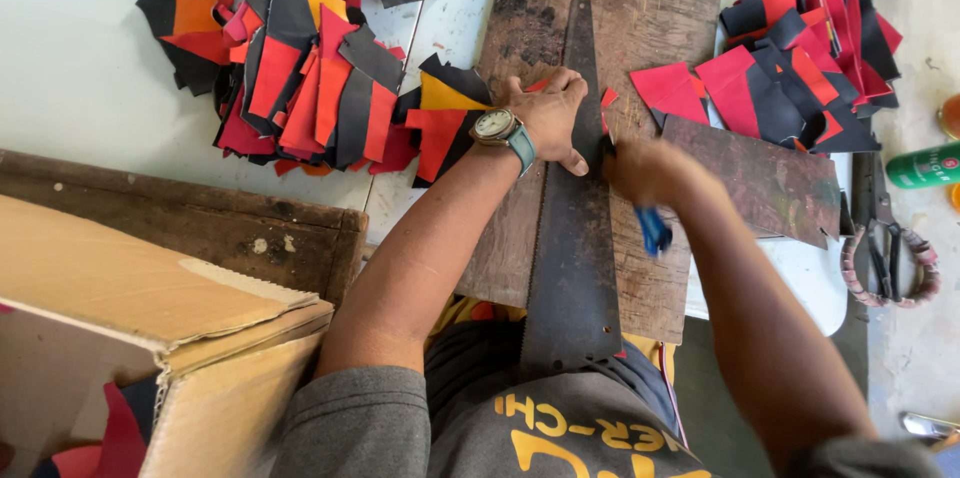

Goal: The person repeatedly picks up red and black material pieces, aligns them against a metal template on a wooden board, and trims the edges with a utility knife. The trimmed pieces are stacked on the table, and the process continues with multiple pieces.

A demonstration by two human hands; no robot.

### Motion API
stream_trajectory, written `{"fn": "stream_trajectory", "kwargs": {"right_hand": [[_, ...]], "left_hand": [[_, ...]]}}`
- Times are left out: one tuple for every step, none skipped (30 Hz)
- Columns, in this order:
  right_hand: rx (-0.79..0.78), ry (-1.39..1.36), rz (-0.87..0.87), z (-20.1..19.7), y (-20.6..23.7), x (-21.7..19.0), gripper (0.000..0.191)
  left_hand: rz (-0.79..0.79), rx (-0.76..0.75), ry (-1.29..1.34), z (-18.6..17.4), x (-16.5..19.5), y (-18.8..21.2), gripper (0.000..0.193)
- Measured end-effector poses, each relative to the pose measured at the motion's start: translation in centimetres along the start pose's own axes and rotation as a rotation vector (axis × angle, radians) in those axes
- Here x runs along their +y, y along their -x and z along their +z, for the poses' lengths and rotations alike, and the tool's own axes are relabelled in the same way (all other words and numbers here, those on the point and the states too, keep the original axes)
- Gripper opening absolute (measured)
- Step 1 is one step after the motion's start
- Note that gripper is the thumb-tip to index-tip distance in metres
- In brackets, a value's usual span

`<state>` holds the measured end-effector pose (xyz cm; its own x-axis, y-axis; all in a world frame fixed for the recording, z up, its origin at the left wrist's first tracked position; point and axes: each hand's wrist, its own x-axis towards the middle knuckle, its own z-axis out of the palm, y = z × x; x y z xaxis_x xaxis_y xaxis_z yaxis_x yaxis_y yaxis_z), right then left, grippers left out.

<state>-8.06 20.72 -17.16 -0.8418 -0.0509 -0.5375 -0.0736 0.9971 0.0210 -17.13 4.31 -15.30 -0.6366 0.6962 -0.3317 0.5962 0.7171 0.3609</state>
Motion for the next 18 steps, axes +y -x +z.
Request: {"fn": "stream_trajectory", "kwargs": {"right_hand": [[0.029,-0.097,0.110,1.3,1.9,-0.9,0.044],[0.053,-0.191,0.161,2.5,4.0,-1.5,0.043],[0.084,-0.285,0.210,3.4,6.0,-2.0,0.042],[0.084,-0.295,0.217,3.8,7.5,-2.7,0.042],[0.083,-0.304,0.227,4.1,9.0,-3.3,0.042],[0.058,-0.331,0.229,4.2,10.3,-3.6,0.041],[0.033,-0.355,0.227,4.2,11.6,-3.8,0.041],[-0.001,-0.380,0.226,4.3,12.8,-4.0,0.040],[-0.001,-0.421,0.219,4.4,13.8,-3.9,0.040],[-0.001,-0.460,0.210,4.5,14.7,-3.8,0.040],[-0.002,-0.502,0.193,4.7,15.3,-3.8,0.040],[0.089,-0.574,0.201,5.2,16.0,-4.0,0.039],[0.195,-0.643,0.204,5.6,16.5,-4.1,0.039],[0.302,-0.711,0.204,6.0,16.5,-4.0,0.040],[0.331,-0.751,0.201,6.3,16.4,-4.0,0.044],[0.344,-0.796,0.207,6.7,16.4,-4.1,0.049],[0.356,-0.843,0.211,7.0,16.3,-4.2,0.055],[0.374,-0.840,0.190,7.1,16.0,-4.2,0.057]], "left_hand": [[-0.003,0.001,-0.013,0.0,0.0,0.0,0.119],[-0.005,-0.005,-0.024,0.0,0.1,0.1,0.119],[-0.009,-0.022,-0.023,0.1,0.1,0.2,0.120],[-0.018,-0.037,-0.025,0.1,0.1,0.3,0.121],[-0.024,-0.053,-0.026,0.2,0.1,0.5,0.122],[-0.019,-0.038,-0.035,0.2,0.2,0.5,0.122],[-0.016,-0.021,-0.043,0.2,0.2,0.5,0.121],[-0.014,-0.010,-0.046,0.3,0.3,0.7,0.120],[0.015,0.026,-0.031,0.3,0.4,0.9,0.120],[0.041,0.063,-0.015,0.3,0.5,1.2,0.119],[0.061,0.100,-0.002,0.4,0.6,1.6,0.119],[0.011,0.140,-0.030,0.6,0.8,2.2,0.118],[-0.040,0.196,-0.065,0.9,1.1,3.0,0.117],[-0.090,0.253,-0.100,1.2,1.5,3.8,0.116],[-0.122,0.310,-0.097,1.8,1.9,4.9,0.097],[-0.153,0.351,-0.089,2.8,2.3,6.4,0.079],[-0.186,0.389,-0.083,3.9,2.8,7.8,0.063],[-0.170,0.402,-0.046,5.0,3.6,8.8,0.062]]}}
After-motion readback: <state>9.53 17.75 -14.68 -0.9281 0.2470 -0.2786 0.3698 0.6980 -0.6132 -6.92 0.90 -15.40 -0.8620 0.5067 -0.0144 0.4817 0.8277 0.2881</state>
